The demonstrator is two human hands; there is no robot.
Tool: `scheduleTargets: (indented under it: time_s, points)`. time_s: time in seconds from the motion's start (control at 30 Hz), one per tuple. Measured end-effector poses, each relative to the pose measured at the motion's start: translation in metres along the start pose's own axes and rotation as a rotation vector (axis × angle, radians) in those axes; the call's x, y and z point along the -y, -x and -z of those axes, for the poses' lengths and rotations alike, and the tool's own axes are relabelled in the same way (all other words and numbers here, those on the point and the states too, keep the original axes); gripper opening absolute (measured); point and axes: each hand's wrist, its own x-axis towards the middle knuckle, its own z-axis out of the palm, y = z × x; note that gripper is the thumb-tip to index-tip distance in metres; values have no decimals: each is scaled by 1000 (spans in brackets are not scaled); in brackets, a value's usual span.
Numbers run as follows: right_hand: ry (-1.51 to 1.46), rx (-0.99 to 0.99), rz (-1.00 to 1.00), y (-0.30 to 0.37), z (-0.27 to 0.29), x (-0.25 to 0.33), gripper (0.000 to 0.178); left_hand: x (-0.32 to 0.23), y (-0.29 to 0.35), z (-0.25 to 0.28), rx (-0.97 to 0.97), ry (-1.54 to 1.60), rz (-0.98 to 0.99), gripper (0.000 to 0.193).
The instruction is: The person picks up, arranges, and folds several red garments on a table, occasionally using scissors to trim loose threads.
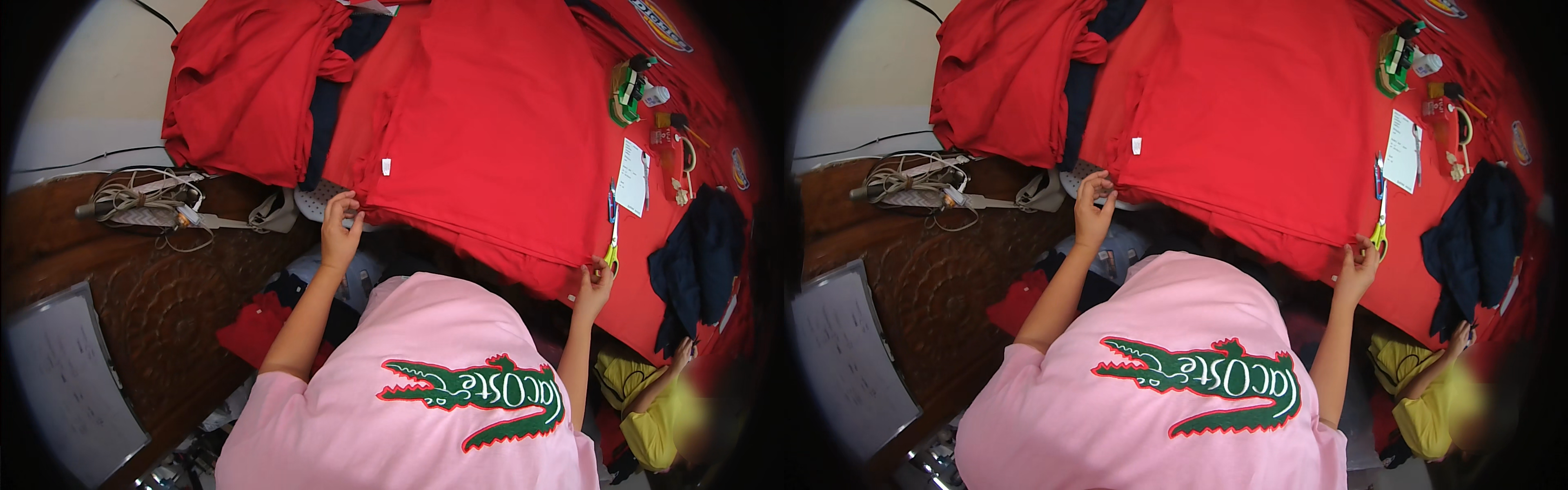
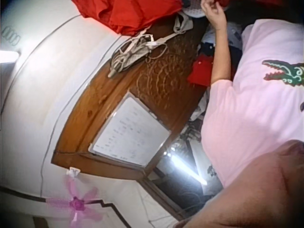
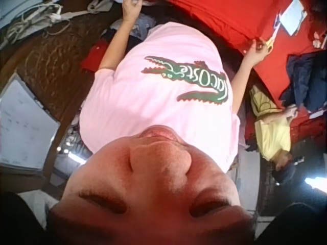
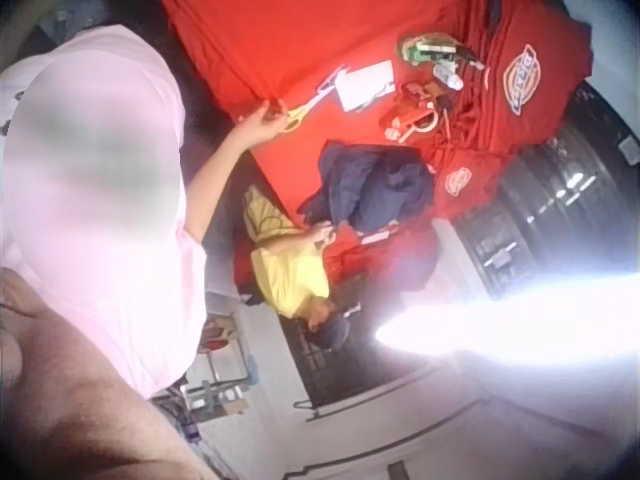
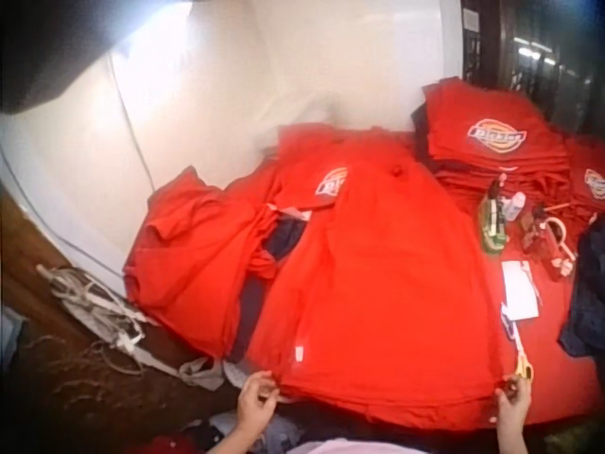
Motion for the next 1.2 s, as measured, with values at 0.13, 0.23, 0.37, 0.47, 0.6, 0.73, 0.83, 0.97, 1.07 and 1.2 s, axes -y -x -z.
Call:
scheduleTargets:
  time_s: [0.13,0.23,0.37,0.47,0.6,0.73,0.83,0.97,1.07,1.2]
  points:
    - [176,8,95,3,-7,3,24,-2,-16,-2,42,56,-1,40]
    - [215,-9,112,7,-11,-17,24,-4,-26,-2,108,82,-19,43]
    - [231,-59,72,20,-21,-12,24,2,-28,0,152,73,-16,42]
    - [263,-112,104,35,-29,5,26,14,-21,-4,146,432,265,37]
    - [340,-89,292,55,-41,25,35,-16,-10,1,53,1023,858,26]
    - [423,-19,399,63,-69,65,37,-28,-10,-6,30,1268,976,30]
    - [407,9,441,57,-88,69,37,-26,-20,-20,20,1325,917,45]
    - [451,106,444,50,-83,81,32,-55,-41,-36,29,1267,651,54]
    - [400,113,469,59,-73,106,36,-126,-53,-20,131,1142,294,64]
    - [348,78,476,67,-76,117,42,-166,-49,-7,205,1041,-16,77]
